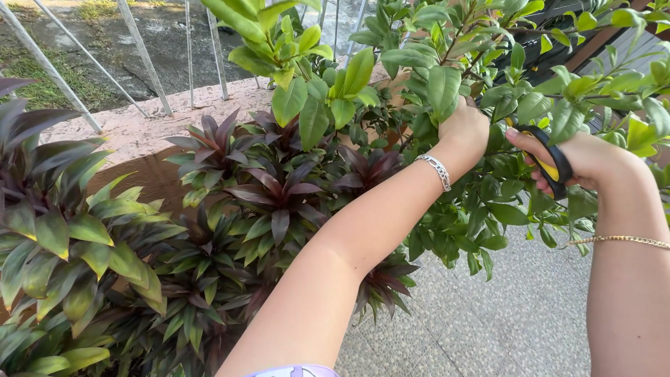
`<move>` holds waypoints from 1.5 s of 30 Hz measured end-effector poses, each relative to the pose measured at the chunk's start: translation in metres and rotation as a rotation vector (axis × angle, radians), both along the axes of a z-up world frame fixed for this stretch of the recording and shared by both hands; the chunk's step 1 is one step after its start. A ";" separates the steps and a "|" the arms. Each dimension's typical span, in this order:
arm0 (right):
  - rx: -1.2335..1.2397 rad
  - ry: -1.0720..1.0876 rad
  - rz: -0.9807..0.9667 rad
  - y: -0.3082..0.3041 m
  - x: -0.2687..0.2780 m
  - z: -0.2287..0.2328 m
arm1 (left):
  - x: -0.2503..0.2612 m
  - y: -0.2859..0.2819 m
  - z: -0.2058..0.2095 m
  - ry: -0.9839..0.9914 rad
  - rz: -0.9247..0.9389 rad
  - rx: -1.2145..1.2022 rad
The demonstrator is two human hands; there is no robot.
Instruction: Pruning yellowing leaves and overgrown branches from potted plants on a balcony.
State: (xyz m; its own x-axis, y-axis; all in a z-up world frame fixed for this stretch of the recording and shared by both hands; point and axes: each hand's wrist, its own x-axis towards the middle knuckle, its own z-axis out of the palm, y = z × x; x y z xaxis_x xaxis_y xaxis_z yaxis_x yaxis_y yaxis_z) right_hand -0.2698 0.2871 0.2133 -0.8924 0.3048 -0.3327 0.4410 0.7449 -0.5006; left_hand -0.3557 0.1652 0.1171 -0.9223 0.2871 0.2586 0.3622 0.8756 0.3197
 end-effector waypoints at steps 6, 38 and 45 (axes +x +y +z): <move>-0.011 0.008 0.055 0.004 -0.002 -0.002 | -0.013 0.006 -0.008 -0.089 -0.002 0.095; -0.160 0.083 0.216 0.048 -0.019 -0.021 | -0.020 0.018 -0.024 0.096 -0.016 -0.088; 0.180 0.073 0.166 0.029 -0.009 -0.016 | -0.024 0.021 -0.037 0.108 -0.022 -0.060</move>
State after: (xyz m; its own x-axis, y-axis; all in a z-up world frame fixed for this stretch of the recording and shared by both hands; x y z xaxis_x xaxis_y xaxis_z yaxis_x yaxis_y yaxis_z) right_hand -0.2788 0.3166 0.1970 -0.9547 0.2007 -0.2196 0.2731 0.8841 -0.3793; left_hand -0.3793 0.1864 0.0803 -0.8833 0.3252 0.3378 0.4112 0.8834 0.2247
